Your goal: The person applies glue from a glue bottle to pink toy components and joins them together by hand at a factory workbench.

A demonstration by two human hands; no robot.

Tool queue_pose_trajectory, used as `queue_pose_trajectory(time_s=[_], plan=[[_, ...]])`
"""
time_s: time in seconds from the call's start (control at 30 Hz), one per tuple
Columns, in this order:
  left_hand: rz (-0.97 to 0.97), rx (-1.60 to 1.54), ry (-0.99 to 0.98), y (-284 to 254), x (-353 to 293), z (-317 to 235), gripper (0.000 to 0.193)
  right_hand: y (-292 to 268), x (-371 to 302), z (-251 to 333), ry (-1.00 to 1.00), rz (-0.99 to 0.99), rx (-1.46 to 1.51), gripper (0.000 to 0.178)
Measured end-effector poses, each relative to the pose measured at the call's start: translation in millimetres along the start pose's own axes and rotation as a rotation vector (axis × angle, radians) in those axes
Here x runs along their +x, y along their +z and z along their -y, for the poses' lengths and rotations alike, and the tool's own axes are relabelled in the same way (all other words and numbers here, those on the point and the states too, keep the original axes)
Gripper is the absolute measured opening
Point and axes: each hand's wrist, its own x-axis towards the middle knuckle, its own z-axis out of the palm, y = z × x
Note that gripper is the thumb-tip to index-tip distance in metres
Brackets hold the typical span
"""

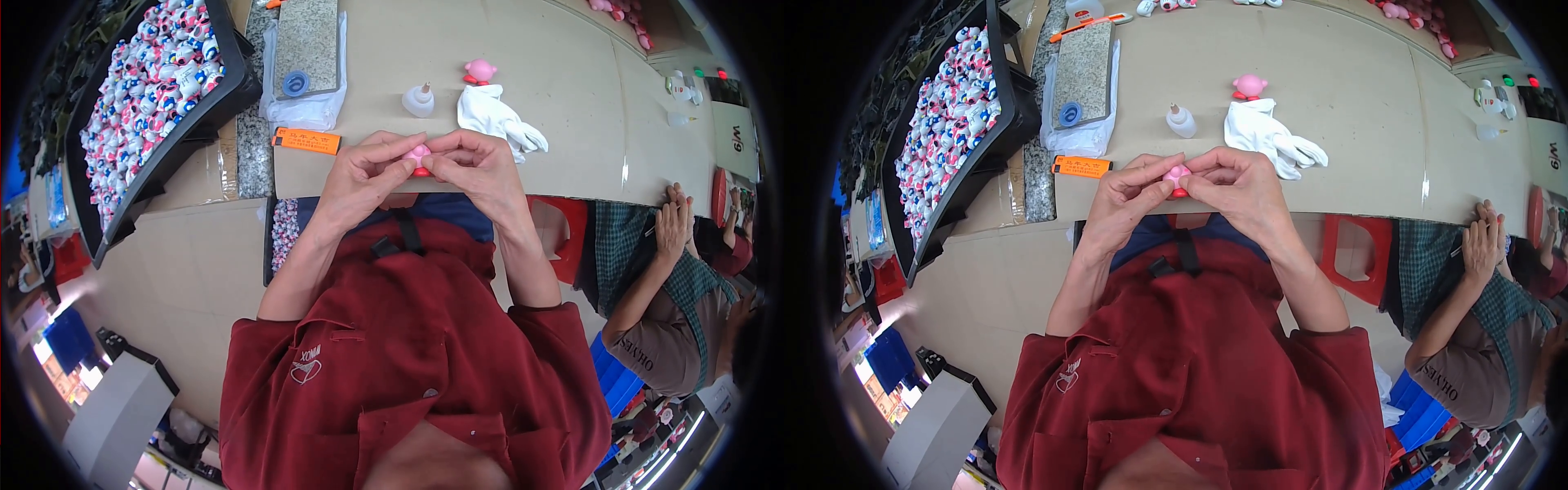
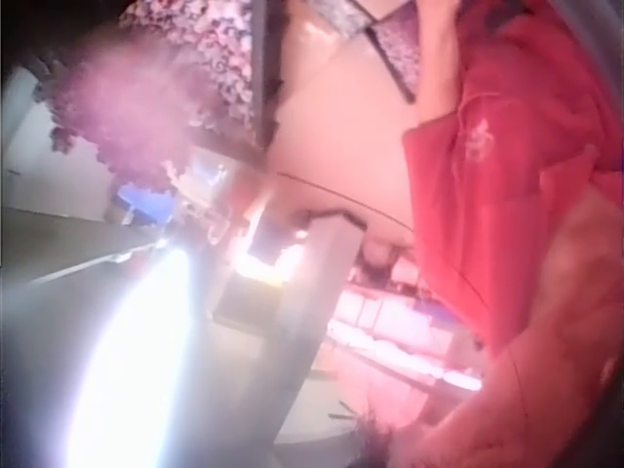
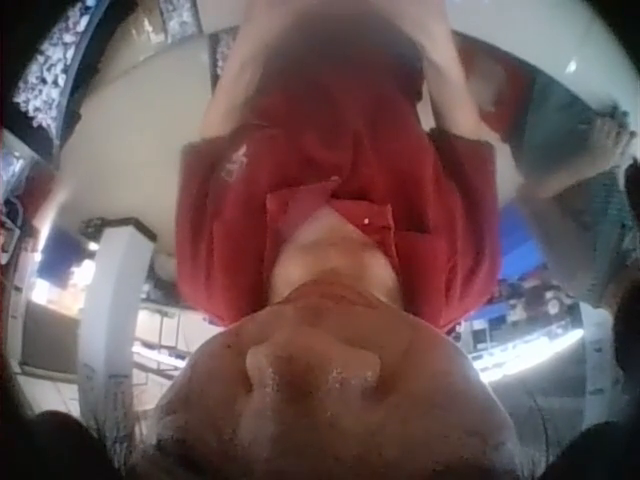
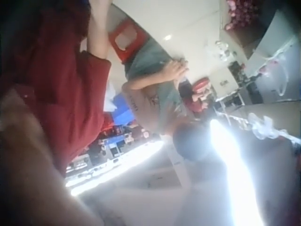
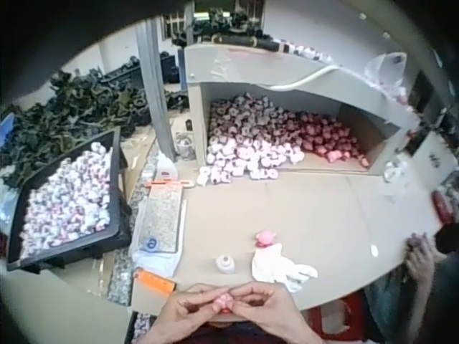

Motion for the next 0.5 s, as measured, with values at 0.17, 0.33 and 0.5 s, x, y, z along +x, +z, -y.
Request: queue_pose_trajectory(time_s=[0.17,0.33,0.5], plan=[[-0.037,-0.119,0.04,4.8,2.2,-0.7,0.029,-0.5,-3.2,3.5,0.019,0.005,0.037,0.019],[-0.015,-0.204,0.033,1.5,0.0,5.7,0.028,-3.4,-8.9,6.1,0.042,0.011,0.175,0.019],[-0.084,-0.226,0.035,5.2,0.4,3.2,0.019,-4.0,-7.7,2.1,0.009,-0.009,0.174,0.022]])
